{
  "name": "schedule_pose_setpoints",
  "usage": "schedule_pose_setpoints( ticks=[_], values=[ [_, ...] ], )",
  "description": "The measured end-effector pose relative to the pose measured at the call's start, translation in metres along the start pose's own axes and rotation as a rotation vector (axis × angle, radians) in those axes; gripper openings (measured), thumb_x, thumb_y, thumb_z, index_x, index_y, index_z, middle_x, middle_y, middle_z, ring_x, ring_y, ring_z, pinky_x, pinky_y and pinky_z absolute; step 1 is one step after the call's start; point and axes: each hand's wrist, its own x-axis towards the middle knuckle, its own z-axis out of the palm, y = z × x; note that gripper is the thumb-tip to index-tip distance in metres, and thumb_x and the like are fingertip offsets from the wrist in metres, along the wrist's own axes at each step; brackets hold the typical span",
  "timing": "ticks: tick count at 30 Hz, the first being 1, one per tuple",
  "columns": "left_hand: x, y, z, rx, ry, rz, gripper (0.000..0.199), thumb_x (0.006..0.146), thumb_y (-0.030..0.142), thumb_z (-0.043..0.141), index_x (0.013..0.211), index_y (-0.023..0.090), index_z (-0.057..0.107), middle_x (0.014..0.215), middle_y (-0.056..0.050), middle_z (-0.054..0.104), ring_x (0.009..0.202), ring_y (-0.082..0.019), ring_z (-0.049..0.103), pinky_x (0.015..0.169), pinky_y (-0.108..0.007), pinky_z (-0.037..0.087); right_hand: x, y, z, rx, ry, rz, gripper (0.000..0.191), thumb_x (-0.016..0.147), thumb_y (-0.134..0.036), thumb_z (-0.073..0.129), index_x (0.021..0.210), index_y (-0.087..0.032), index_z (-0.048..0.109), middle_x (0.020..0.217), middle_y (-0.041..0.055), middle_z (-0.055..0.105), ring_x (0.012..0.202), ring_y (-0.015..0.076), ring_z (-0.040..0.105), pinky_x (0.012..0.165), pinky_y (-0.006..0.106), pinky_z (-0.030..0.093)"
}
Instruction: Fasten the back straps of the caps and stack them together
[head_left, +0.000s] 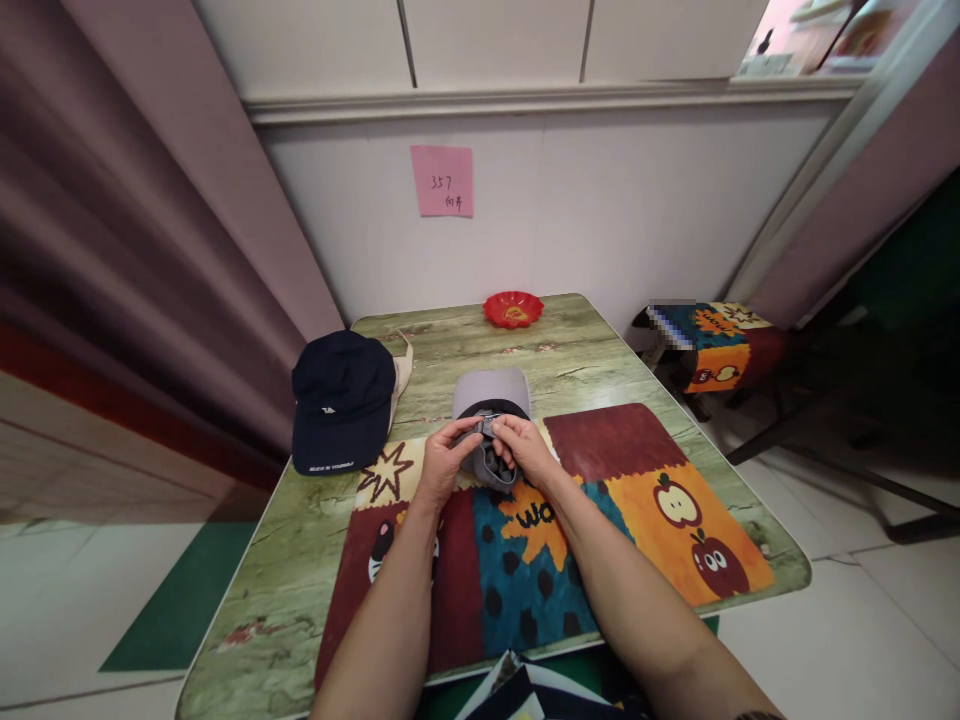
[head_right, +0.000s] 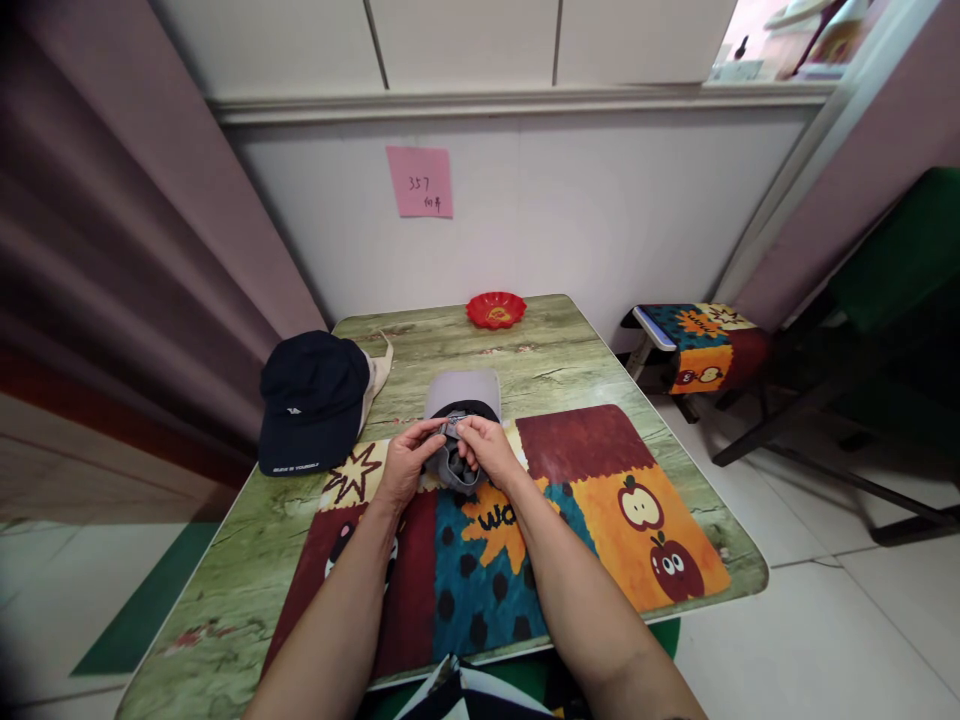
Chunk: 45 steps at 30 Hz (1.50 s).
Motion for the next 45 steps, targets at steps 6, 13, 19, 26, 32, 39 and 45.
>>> schedule_pose_setpoints(
  ticks=[6, 13, 19, 26, 32, 39, 45],
  values=[
    [-0.001, 0.001, 0.000, 0.052, -0.007, 0.011, 0.032, 0.070, 0.033, 0.079, 0.098, 0.019, 0.077, 0.103, -0.008, 0.076, 0.095, -0.023, 0.068, 0.090, -0.036, 0.051, -0.001, -0.001, 0.001, 0.002, -0.004, -0.012, 0.032, 0.083, -0.052, 0.063, 0.080, -0.020, 0.057, 0.053, -0.0070, 0.055, 0.036, 0.0047, 0.039, 0.034, 0.016, 0.030],
    [0.000, -0.004, 0.000, 0.165, -0.003, 0.060, 0.028, 0.070, 0.033, 0.079, 0.094, 0.019, 0.077, 0.097, -0.007, 0.076, 0.091, -0.023, 0.068, 0.088, -0.036, 0.050, 0.000, 0.000, 0.000, 0.009, -0.019, -0.018, 0.033, 0.083, -0.051, 0.063, 0.078, -0.019, 0.057, 0.055, -0.0059, 0.058, 0.037, 0.0046, 0.041, 0.036, 0.016, 0.031],
    [0.000, -0.003, 0.000, 0.213, -0.033, 0.085, 0.032, 0.071, 0.033, 0.078, 0.100, 0.020, 0.073, 0.099, -0.007, 0.074, 0.094, -0.023, 0.066, 0.092, -0.036, 0.048, 0.000, 0.003, 0.000, 0.020, 0.007, -0.020, 0.032, 0.082, -0.051, 0.065, 0.081, -0.019, 0.058, 0.056, -0.0053, 0.060, 0.038, 0.0052, 0.042, 0.037, 0.017, 0.034],
    [0.001, -0.006, 0.002, 0.100, 0.008, 0.124, 0.024, 0.079, 0.042, 0.071, 0.081, 0.020, 0.063, 0.090, -0.004, 0.067, 0.087, -0.019, 0.062, 0.086, -0.030, 0.047, 0.000, 0.002, 0.001, 0.013, 0.006, -0.015, 0.034, 0.080, -0.053, 0.067, 0.081, -0.020, 0.058, 0.059, -0.0049, 0.062, 0.039, 0.0057, 0.043, 0.038, 0.017, 0.035],
    [0.000, -0.003, 0.003, 0.116, 0.018, 0.110, 0.023, 0.080, 0.041, 0.070, 0.073, 0.019, 0.067, 0.086, -0.004, 0.067, 0.083, -0.019, 0.060, 0.082, -0.029, 0.046, -0.003, -0.001, 0.002, -0.010, 0.022, -0.053, 0.034, 0.085, -0.054, 0.060, 0.092, -0.021, 0.063, 0.067, -0.0027, 0.064, 0.042, 0.0070, 0.044, 0.041, 0.020, 0.037],
    [-0.001, 0.003, 0.001, 0.051, 0.034, 0.081, 0.023, 0.079, 0.041, 0.069, 0.074, 0.019, 0.069, 0.087, -0.003, 0.069, 0.083, -0.019, 0.060, 0.082, -0.029, 0.047, -0.006, -0.002, 0.005, -0.384, 0.084, -0.388, 0.048, 0.072, -0.038, 0.080, 0.117, -0.027, 0.068, 0.112, 0.0048, 0.069, 0.101, 0.0215, 0.064, 0.093, 0.035, 0.049],
    [-0.003, 0.006, 0.001, 0.086, -0.007, 0.091, 0.020, 0.078, 0.039, 0.071, 0.074, 0.020, 0.070, 0.084, -0.002, 0.069, 0.083, -0.019, 0.061, 0.083, -0.030, 0.047, -0.004, 0.005, 0.005, -0.449, 0.106, -0.485, 0.023, 0.080, -0.035, 0.074, 0.102, -0.027, 0.074, 0.099, 0.0050, 0.071, 0.095, 0.0220, 0.065, 0.091, 0.036, 0.050]
  ],
)
